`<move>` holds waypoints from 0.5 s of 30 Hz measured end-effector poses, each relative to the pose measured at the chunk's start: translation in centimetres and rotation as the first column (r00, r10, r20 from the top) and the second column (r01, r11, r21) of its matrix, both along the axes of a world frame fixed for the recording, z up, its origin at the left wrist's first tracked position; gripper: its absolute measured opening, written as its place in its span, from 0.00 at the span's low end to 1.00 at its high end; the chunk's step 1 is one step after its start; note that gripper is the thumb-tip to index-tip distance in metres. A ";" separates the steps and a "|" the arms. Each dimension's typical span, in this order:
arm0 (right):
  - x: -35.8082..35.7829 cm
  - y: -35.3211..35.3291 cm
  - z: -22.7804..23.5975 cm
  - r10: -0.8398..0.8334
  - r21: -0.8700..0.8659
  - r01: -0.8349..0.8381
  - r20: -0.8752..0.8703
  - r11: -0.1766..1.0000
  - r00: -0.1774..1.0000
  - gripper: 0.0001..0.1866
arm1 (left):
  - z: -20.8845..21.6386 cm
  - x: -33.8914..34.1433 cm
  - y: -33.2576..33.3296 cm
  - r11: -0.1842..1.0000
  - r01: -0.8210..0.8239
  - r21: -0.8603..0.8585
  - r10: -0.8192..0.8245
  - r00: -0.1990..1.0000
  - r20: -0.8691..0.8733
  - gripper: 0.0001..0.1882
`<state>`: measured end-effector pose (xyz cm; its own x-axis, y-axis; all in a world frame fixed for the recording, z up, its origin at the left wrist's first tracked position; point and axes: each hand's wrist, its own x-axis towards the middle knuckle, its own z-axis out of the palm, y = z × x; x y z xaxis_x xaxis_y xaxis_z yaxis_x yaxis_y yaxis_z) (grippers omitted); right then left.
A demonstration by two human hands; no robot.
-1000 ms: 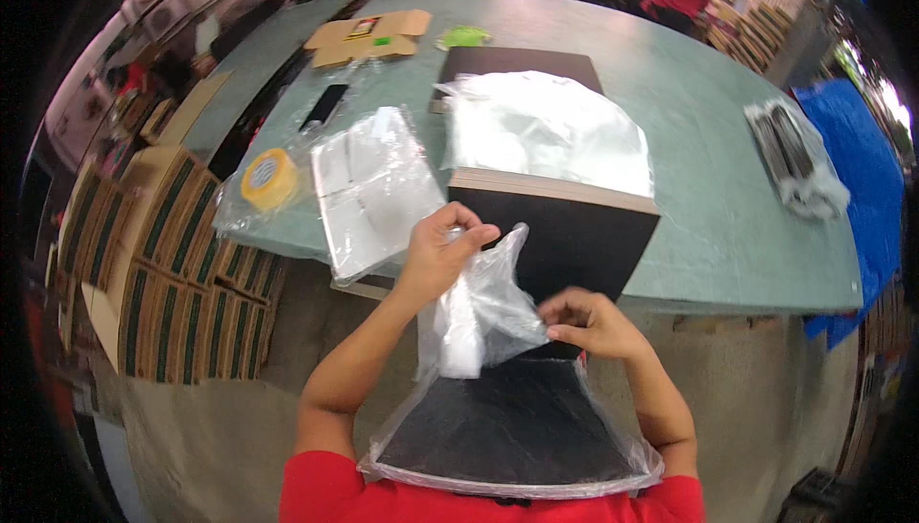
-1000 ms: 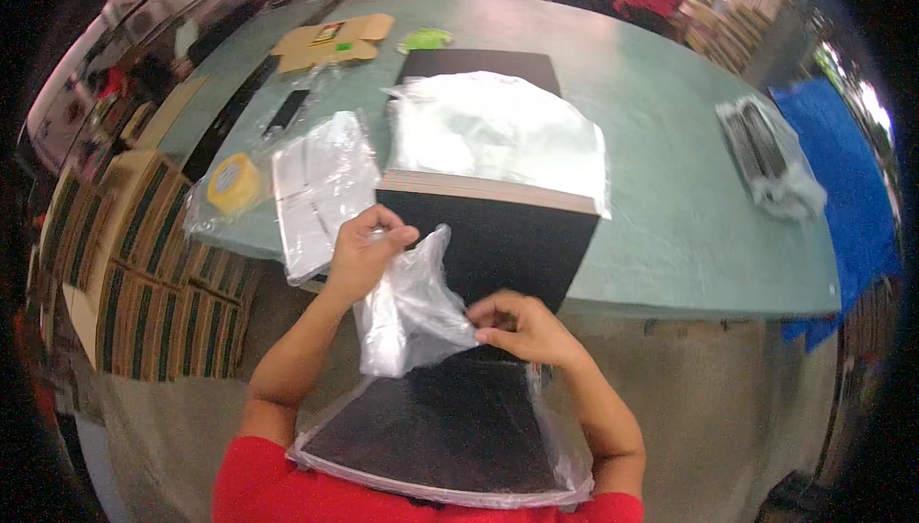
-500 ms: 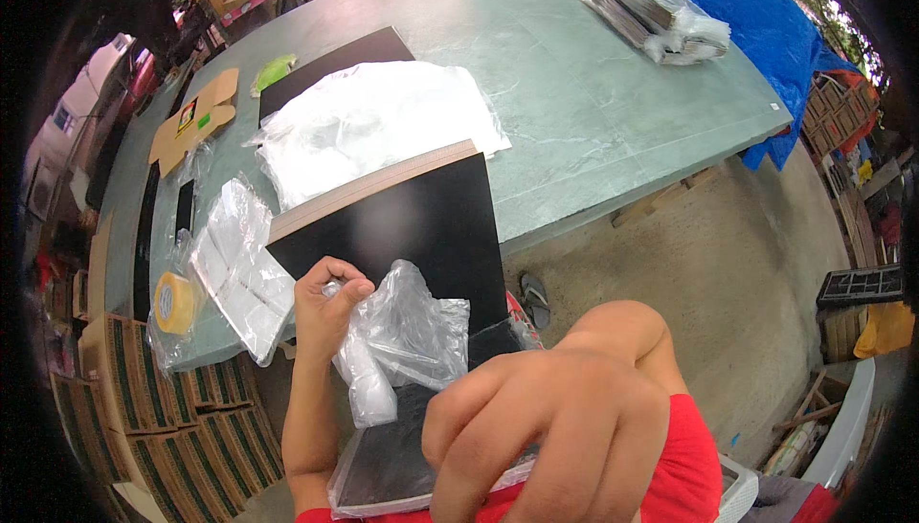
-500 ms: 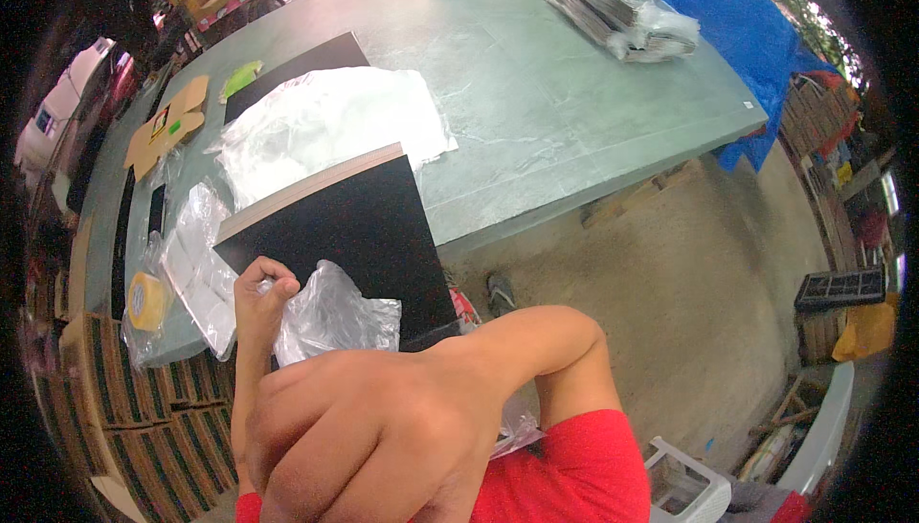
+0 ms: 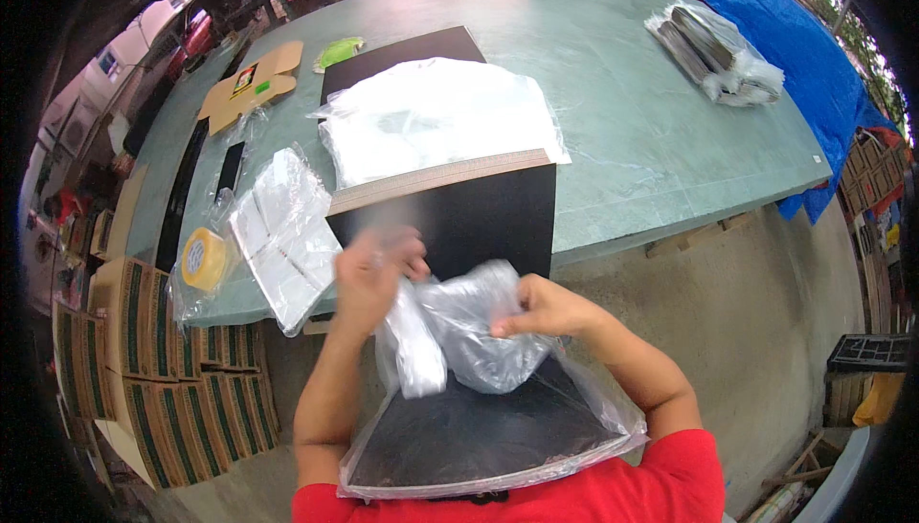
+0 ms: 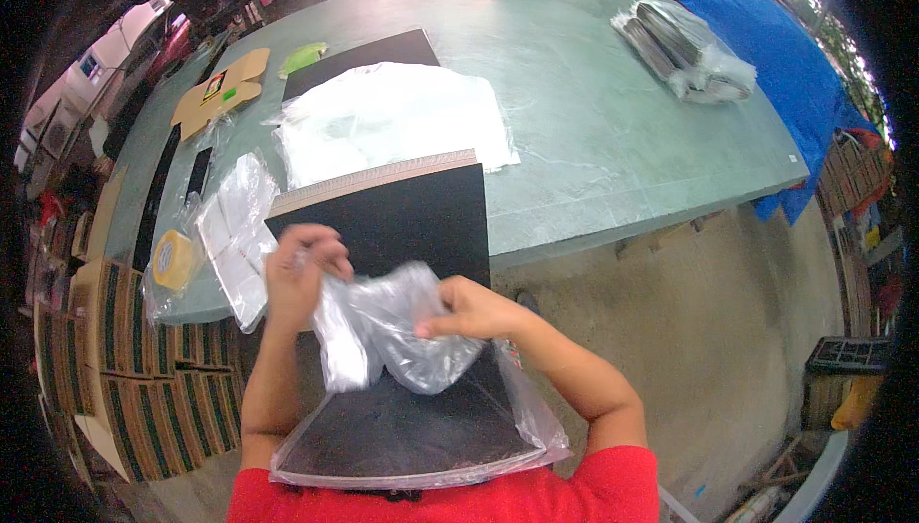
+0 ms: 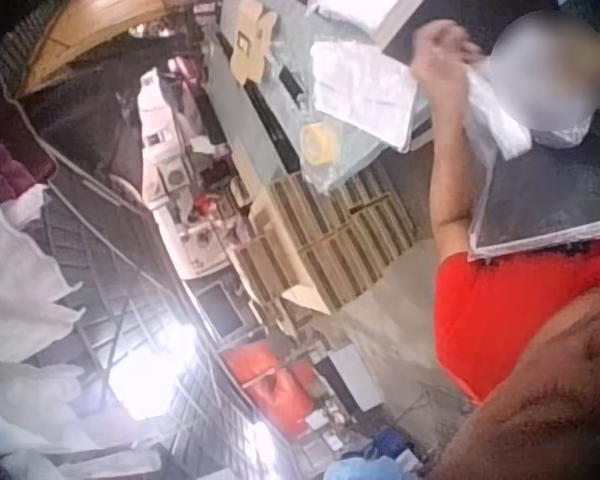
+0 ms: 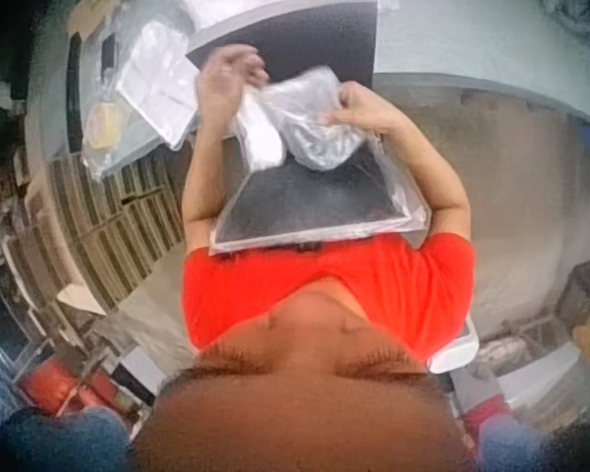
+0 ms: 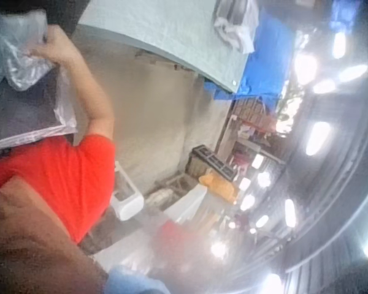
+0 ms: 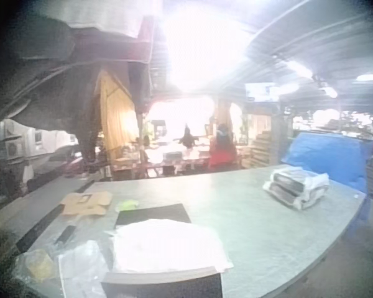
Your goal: The person places a stack of paper into a plastic sleeve by hand and folds the sleeve over the top to secure it.
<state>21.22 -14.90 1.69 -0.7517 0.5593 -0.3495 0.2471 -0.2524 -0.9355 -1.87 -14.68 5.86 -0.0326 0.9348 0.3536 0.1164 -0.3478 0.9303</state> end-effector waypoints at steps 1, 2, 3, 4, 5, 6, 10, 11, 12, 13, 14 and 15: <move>1.0 -0.1 0.2 0.103 0.007 -0.103 0.028 0.995 0.994 0.23 | 0.1 -0.8 0.2 0.996 -0.082 0.031 0.080 0.995 0.066 0.05; 1.8 -0.2 0.3 0.188 0.008 -0.188 0.058 0.982 0.981 0.22 | 0.6 -1.7 0.6 0.967 -0.254 0.033 0.252 0.965 0.068 0.06; 2.1 -0.3 0.5 0.127 0.025 -0.128 0.026 0.991 0.992 0.21 | 1.8 -2.5 0.6 0.921 -0.390 0.006 0.390 0.921 0.029 0.05; 2.3 -0.6 0.5 0.066 0.040 -0.066 -0.008 0.997 0.998 0.20 | 2.4 -3.2 0.0 0.936 -0.346 -0.068 0.345 0.938 -0.025 0.06; 2.4 -1.0 0.4 0.005 0.052 -0.003 -0.043 0.999 0.999 0.19 | 2.5 -3.7 -0.8 0.942 -0.302 -0.145 0.294 0.953 -0.075 0.06; 1.8 -1.2 0.0 -0.090 -0.070 0.080 -0.157 0.994 0.983 0.19 | 1.6 -3.4 -1.6 0.974 -0.212 -0.079 0.203 0.974 -0.103 0.08; 0.2 -1.0 1.7 -0.211 -0.038 0.208 -0.239 0.977 0.948 0.22 | 2.0 -0.2 -3.2 0.975 0.122 -0.185 -0.143 0.985 -0.100 0.03; 0.1 -1.1 1.8 -0.210 -0.080 0.195 -0.302 0.978 0.930 0.22 | 1.0 -0.6 -3.6 0.960 0.169 -0.225 -0.164 0.986 0.044 0.05; 0.2 -1.2 1.8 -0.216 -0.122 0.183 -0.360 0.975 0.908 0.21 | 0.7 -1.0 -3.9 0.960 0.157 -0.232 -0.147 0.987 0.060 0.06; 0.3 -1.1 2.0 -0.223 -0.164 0.169 -0.415 0.972 0.882 0.21 | 0.5 -1.6 -4.1 0.960 0.146 -0.239 -0.131 0.988 0.076 0.08; 0.4 -1.0 2.8 -0.230 -0.205 0.156 -0.415 0.966 0.880 0.15 | 0.5 -1.9 -4.2 0.959 0.132 -0.252 -0.112 0.990 0.090 0.10; 0.6 -0.5 2.5 -0.252 -0.178 0.197 -0.380 0.964 0.890 0.14 | 0.7 -1.7 -4.1 0.960 0.170 -0.221 -0.158 0.985 0.073 0.10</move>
